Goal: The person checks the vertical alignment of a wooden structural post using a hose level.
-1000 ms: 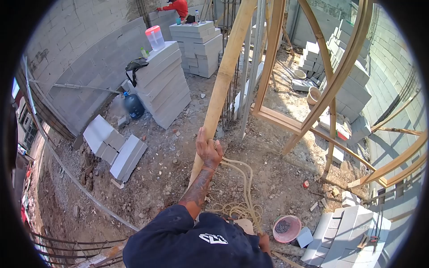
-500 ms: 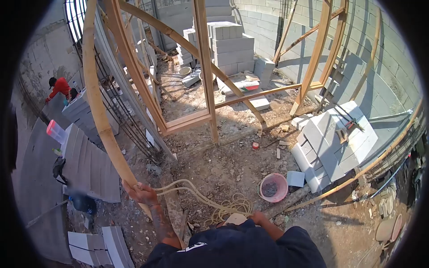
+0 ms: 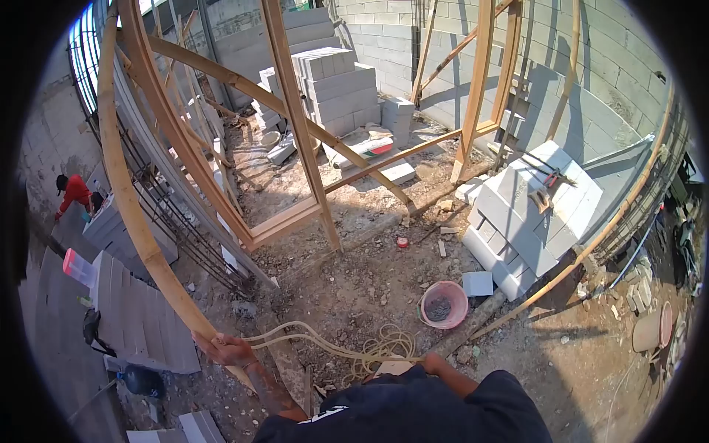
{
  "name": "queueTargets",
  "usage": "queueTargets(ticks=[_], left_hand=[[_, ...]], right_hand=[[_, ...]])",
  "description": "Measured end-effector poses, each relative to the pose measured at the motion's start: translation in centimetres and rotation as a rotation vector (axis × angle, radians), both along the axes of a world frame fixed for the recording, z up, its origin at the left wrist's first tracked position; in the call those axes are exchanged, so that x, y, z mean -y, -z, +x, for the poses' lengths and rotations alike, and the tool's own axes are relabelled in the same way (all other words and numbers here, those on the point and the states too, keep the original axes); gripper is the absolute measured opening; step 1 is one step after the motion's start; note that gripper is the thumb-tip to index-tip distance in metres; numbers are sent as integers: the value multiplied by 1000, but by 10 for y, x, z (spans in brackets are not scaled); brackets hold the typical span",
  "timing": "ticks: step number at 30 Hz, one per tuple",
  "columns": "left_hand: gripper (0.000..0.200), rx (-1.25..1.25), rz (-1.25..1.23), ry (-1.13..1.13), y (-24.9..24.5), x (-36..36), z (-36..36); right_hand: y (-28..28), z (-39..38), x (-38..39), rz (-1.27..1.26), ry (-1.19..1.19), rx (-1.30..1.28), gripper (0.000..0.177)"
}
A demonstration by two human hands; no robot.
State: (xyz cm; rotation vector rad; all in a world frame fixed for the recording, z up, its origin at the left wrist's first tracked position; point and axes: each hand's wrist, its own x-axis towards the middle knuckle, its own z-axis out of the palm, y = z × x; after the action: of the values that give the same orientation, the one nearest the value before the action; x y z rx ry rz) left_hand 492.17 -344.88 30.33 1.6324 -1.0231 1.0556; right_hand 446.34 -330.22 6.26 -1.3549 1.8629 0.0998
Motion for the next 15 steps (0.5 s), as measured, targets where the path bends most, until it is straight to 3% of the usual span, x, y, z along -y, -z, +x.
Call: queueTargets(ticks=[7,15], left_hand=[[41,26,16,-61,2,-1,1],[42,0,31,-120,3,3,-3]], right_hand=[[-14,5,4,-8,-12,7,54],[8,0,10,-1,-78,-34,55]])
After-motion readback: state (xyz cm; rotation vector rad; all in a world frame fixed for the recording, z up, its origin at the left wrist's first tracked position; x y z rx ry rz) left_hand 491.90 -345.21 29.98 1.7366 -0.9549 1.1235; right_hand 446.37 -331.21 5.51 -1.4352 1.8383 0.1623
